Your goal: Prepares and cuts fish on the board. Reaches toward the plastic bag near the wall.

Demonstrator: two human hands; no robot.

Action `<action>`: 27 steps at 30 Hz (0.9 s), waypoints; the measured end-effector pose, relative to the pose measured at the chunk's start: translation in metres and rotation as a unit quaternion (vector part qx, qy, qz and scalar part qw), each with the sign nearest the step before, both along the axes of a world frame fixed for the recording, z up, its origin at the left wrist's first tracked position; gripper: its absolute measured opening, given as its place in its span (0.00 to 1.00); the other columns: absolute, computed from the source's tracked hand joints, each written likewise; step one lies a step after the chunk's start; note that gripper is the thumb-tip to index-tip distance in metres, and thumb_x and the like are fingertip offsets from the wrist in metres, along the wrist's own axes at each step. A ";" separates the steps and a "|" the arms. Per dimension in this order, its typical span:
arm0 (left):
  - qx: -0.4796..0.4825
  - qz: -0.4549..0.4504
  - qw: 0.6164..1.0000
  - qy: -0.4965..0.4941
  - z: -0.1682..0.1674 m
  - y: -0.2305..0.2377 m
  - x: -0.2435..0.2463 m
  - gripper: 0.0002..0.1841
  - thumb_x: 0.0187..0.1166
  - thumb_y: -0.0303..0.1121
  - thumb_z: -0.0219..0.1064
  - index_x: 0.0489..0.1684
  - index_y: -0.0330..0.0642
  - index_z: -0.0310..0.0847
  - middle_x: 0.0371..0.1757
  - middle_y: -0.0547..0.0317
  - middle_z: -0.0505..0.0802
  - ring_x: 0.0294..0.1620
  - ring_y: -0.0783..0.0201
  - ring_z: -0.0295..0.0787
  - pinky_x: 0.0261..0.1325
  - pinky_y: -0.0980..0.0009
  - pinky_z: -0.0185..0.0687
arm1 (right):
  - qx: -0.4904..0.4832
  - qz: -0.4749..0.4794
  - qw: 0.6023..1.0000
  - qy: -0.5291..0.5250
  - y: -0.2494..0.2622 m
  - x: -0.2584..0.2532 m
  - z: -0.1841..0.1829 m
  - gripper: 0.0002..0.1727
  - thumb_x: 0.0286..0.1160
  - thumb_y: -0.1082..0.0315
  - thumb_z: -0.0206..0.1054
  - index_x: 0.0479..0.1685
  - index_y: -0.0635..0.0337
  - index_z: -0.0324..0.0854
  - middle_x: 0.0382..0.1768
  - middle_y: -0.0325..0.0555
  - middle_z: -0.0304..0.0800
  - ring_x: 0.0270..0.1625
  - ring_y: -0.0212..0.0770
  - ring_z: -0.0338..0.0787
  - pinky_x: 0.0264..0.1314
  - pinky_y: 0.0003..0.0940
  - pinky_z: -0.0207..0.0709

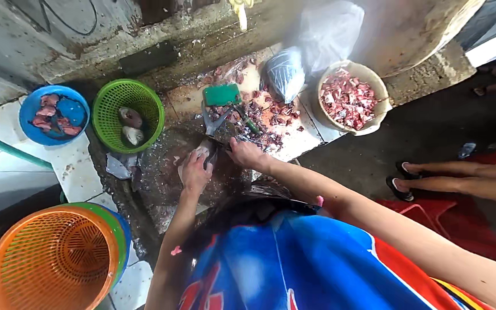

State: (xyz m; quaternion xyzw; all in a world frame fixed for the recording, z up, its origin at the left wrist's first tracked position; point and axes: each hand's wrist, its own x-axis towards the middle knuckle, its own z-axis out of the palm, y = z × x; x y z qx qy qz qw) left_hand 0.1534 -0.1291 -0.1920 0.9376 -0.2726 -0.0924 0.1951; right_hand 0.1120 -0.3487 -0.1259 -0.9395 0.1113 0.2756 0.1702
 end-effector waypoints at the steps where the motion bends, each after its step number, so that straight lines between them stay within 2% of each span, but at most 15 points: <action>1: 0.018 0.004 1.000 0.005 0.004 0.002 -0.003 0.22 0.78 0.42 0.65 0.71 0.50 0.85 0.81 0.57 0.81 0.84 0.52 0.72 0.85 0.48 0.67 | 0.015 -0.007 1.000 0.009 -0.008 -0.006 0.005 0.30 0.90 0.42 0.51 0.73 0.58 0.71 0.45 0.62 0.91 0.51 0.67 0.94 0.49 0.69 0.85; 3: 0.070 0.021 0.997 0.006 0.010 0.007 -0.011 0.30 0.80 0.49 0.64 0.82 0.52 0.74 0.86 0.58 0.76 0.88 0.49 0.67 0.85 0.43 0.64 | 0.044 -0.030 0.999 0.000 -0.028 -0.026 0.001 0.29 0.89 0.41 0.52 0.70 0.57 0.75 0.43 0.60 0.92 0.49 0.65 0.94 0.49 0.69 0.84; 5: 0.093 0.039 0.995 0.002 0.011 0.011 -0.016 0.37 0.80 0.55 0.63 0.87 0.47 0.66 0.89 0.48 0.70 0.89 0.43 0.63 0.87 0.41 0.59 | 0.067 -0.088 0.994 -0.013 -0.045 -0.040 -0.008 0.28 0.89 0.41 0.53 0.64 0.57 0.77 0.40 0.60 0.91 0.46 0.63 0.94 0.47 0.68 0.85; 8: 0.089 0.039 0.995 0.000 0.007 0.018 -0.020 0.41 0.79 0.61 0.62 0.89 0.45 0.63 0.90 0.45 0.67 0.91 0.43 0.58 0.90 0.43 0.54 | 0.057 -0.175 0.982 -0.046 -0.049 -0.046 -0.007 0.29 0.89 0.41 0.52 0.63 0.59 0.77 0.40 0.62 0.91 0.46 0.64 0.94 0.47 0.67 0.85; 10: 0.076 0.041 0.996 0.007 0.010 0.020 -0.020 0.47 0.76 0.66 0.65 0.89 0.43 0.62 0.90 0.44 0.67 0.91 0.43 0.58 0.91 0.43 0.53 | 0.076 -0.208 0.967 -0.126 -0.047 -0.049 -0.002 0.29 0.90 0.41 0.52 0.62 0.60 0.77 0.36 0.60 0.90 0.39 0.61 0.93 0.42 0.64 0.86; 13: 0.076 0.055 0.995 0.021 0.014 0.015 -0.020 0.52 0.72 0.69 0.66 0.89 0.37 0.60 0.91 0.40 0.64 0.92 0.41 0.55 0.92 0.43 0.50 | 0.105 -0.187 0.941 -0.263 -0.045 -0.053 0.004 0.28 0.90 0.42 0.50 0.61 0.59 0.74 0.24 0.50 0.84 0.26 0.51 0.89 0.29 0.55 0.84; 15: 0.108 0.054 0.992 0.035 0.015 0.012 -0.021 0.53 0.72 0.69 0.67 0.88 0.35 0.61 0.93 0.38 0.58 0.94 0.40 0.49 0.93 0.42 0.44 | 0.107 -0.160 0.934 -0.300 -0.043 -0.056 -0.007 0.27 0.90 0.45 0.51 0.65 0.62 0.72 0.24 0.49 0.85 0.25 0.49 0.89 0.29 0.53 0.85; 16: 0.123 0.050 0.990 0.038 0.014 0.010 -0.021 0.53 0.71 0.69 0.68 0.89 0.35 0.60 0.94 0.38 0.56 0.95 0.39 0.46 0.94 0.41 0.40 | 0.095 -0.153 0.946 -0.271 -0.041 -0.056 -0.016 0.28 0.90 0.46 0.51 0.68 0.63 0.71 0.26 0.52 0.87 0.29 0.53 0.92 0.33 0.57 0.87; 18: 0.150 0.044 0.987 0.041 0.014 0.005 -0.021 0.55 0.69 0.70 0.68 0.91 0.37 0.56 0.94 0.36 0.54 0.95 0.36 0.43 0.93 0.38 0.38 | 0.071 -0.161 0.975 -0.134 -0.039 -0.054 -0.032 0.29 0.90 0.44 0.51 0.71 0.60 0.70 0.35 0.58 0.91 0.41 0.61 0.95 0.44 0.65 0.87; 20: 0.160 0.047 0.985 0.033 0.011 0.002 -0.021 0.57 0.66 0.70 0.71 0.92 0.39 0.56 0.93 0.34 0.56 0.94 0.34 0.46 0.92 0.35 0.40 | 0.057 -0.161 0.983 -0.068 -0.041 -0.051 -0.043 0.27 0.88 0.42 0.51 0.65 0.56 0.73 0.37 0.57 0.91 0.43 0.61 0.95 0.44 0.64 0.86; 23: 0.180 0.049 0.982 0.029 0.008 0.002 -0.017 0.58 0.63 0.72 0.71 0.91 0.42 0.58 0.92 0.35 0.61 0.91 0.32 0.53 0.90 0.34 0.45 | 0.063 -0.163 0.983 -0.061 -0.041 -0.051 -0.045 0.27 0.88 0.40 0.52 0.64 0.53 0.74 0.36 0.55 0.91 0.42 0.60 0.95 0.43 0.63 0.86; 27: 0.195 0.043 0.980 0.007 0.009 -0.002 -0.015 0.58 0.62 0.73 0.70 0.91 0.42 0.58 0.90 0.36 0.64 0.90 0.33 0.57 0.88 0.34 0.49 | 0.076 -0.164 0.981 -0.069 -0.044 -0.052 -0.046 0.29 0.87 0.39 0.50 0.65 0.54 0.75 0.39 0.56 0.92 0.46 0.61 0.95 0.48 0.66 0.85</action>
